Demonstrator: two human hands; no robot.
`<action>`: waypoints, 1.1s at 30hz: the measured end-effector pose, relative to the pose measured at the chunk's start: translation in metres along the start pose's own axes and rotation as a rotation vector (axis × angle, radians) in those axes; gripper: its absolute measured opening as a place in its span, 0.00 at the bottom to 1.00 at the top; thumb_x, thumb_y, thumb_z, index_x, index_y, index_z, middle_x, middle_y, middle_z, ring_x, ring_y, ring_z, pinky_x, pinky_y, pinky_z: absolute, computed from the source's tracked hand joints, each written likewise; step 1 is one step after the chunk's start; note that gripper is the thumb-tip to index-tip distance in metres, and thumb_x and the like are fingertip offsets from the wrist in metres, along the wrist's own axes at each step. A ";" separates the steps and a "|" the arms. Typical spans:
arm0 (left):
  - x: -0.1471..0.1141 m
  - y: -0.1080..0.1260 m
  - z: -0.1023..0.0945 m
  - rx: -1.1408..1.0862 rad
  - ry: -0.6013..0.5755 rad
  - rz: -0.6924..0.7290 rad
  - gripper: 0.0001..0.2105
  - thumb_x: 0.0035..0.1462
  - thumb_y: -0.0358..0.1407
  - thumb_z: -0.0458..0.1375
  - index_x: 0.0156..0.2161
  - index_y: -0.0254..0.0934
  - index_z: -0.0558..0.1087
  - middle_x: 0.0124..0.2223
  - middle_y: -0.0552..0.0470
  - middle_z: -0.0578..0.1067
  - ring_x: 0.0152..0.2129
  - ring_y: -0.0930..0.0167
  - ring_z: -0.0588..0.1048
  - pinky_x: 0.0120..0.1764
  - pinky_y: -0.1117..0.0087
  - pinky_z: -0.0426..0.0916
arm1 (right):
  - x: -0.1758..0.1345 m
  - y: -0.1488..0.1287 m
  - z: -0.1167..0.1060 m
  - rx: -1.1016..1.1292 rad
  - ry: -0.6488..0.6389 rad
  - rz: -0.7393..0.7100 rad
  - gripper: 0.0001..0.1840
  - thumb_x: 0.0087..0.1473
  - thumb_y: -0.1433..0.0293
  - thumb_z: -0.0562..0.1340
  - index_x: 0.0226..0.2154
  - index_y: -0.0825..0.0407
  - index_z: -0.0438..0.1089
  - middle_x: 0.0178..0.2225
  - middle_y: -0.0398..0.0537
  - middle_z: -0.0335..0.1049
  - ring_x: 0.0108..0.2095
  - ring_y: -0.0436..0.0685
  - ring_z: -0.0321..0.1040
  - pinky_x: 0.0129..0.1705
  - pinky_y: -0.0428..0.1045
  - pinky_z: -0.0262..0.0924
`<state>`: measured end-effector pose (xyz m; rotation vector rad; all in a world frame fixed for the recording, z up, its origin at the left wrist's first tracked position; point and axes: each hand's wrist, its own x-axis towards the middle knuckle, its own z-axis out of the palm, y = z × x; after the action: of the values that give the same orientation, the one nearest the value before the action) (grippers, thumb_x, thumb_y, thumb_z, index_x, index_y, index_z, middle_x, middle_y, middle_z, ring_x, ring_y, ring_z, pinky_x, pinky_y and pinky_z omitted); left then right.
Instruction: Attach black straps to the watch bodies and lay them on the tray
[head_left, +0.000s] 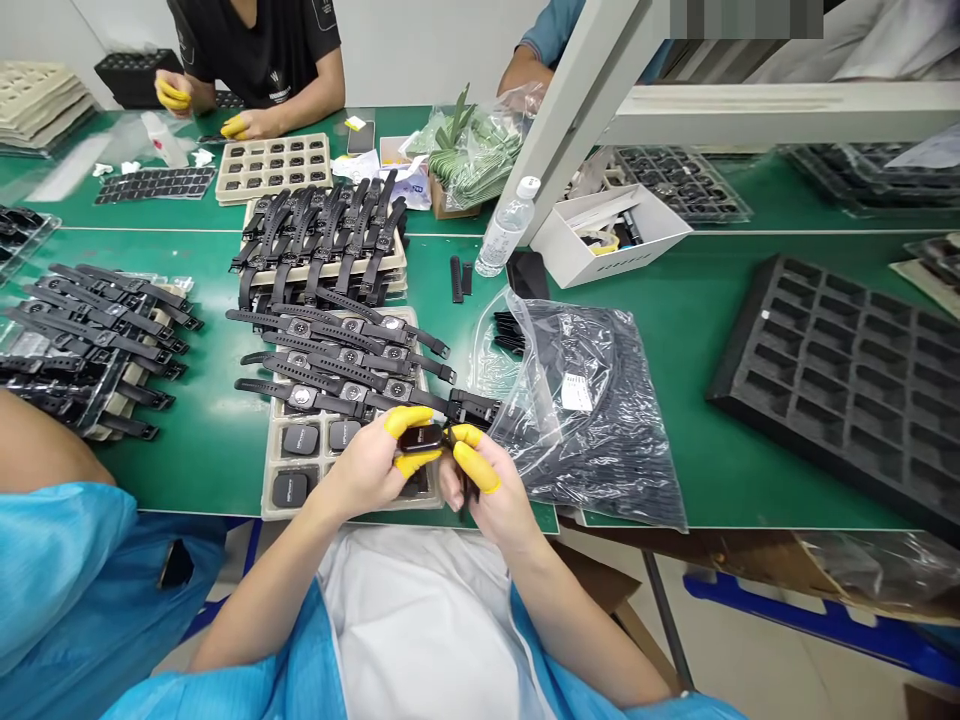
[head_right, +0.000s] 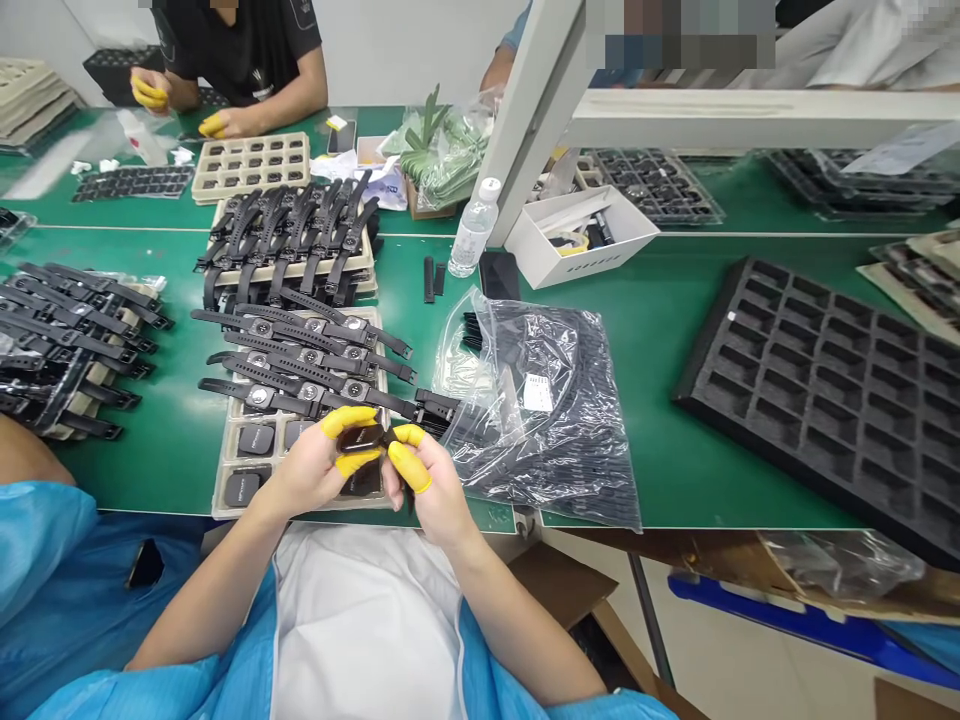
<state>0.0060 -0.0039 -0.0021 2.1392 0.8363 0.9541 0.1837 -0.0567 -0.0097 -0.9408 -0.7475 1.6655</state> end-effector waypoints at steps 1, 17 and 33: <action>0.001 0.000 0.002 -0.018 0.058 -0.002 0.11 0.68 0.34 0.58 0.54 0.40 0.71 0.46 0.46 0.78 0.44 0.66 0.78 0.48 0.62 0.76 | 0.000 0.000 0.000 -0.038 0.000 -0.010 0.19 0.62 0.51 0.66 0.35 0.49 0.66 0.19 0.34 0.62 0.16 0.47 0.54 0.19 0.45 0.52; 0.002 0.001 0.004 -0.320 0.073 -0.266 0.14 0.67 0.31 0.56 0.56 0.37 0.73 0.55 0.42 0.81 0.45 0.66 0.83 0.50 0.62 0.80 | 0.001 -0.022 -0.008 -0.188 -0.135 0.101 0.18 0.62 0.54 0.66 0.34 0.50 0.66 0.23 0.37 0.69 0.16 0.46 0.57 0.21 0.44 0.52; -0.005 -0.001 0.007 0.010 -0.060 0.042 0.25 0.70 0.28 0.47 0.70 0.39 0.60 0.58 0.38 0.72 0.56 0.61 0.73 0.58 0.56 0.74 | 0.005 -0.014 0.008 0.180 -0.054 0.218 0.20 0.56 0.57 0.70 0.29 0.48 0.61 0.14 0.29 0.50 0.14 0.43 0.37 0.15 0.41 0.39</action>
<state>0.0090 -0.0088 -0.0084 2.1907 0.7708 0.9039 0.1822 -0.0488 0.0048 -0.8769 -0.5344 1.9201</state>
